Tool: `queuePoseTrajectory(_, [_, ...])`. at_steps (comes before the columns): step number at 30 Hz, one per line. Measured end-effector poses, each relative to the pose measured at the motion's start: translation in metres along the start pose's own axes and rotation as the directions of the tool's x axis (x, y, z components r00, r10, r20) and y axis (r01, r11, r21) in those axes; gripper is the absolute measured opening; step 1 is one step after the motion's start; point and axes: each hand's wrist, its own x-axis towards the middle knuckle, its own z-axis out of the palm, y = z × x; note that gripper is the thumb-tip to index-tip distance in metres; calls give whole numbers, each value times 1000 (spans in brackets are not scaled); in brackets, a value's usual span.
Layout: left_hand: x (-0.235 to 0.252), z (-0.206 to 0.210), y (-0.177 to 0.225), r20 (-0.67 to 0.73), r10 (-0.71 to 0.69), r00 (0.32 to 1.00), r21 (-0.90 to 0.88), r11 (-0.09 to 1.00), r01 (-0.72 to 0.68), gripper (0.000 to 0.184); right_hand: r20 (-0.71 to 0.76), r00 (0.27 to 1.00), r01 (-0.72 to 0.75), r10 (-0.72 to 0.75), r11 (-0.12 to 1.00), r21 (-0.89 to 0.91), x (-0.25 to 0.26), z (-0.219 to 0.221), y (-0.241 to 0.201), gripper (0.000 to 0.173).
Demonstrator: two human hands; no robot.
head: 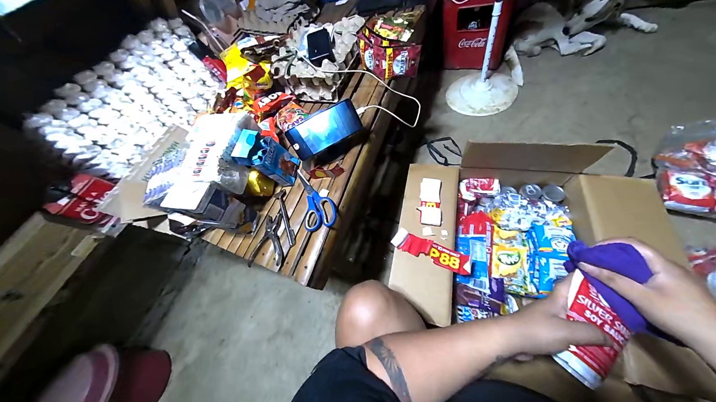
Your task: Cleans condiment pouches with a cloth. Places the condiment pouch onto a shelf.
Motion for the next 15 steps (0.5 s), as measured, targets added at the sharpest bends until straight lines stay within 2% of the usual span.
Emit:
queuePoseTrajectory(8, [-2, 2, 1, 22, 94, 995, -58, 994, -93, 84, -124, 990, 61, -66, 997, -44, 2, -1, -1, 64])
queuePoseTrajectory(15, [-1, 3, 2, 36, 72, 997, -88, 994, -69, 83, -142, 989, 38, -51, 995, -93, 5, -8, -5, 68])
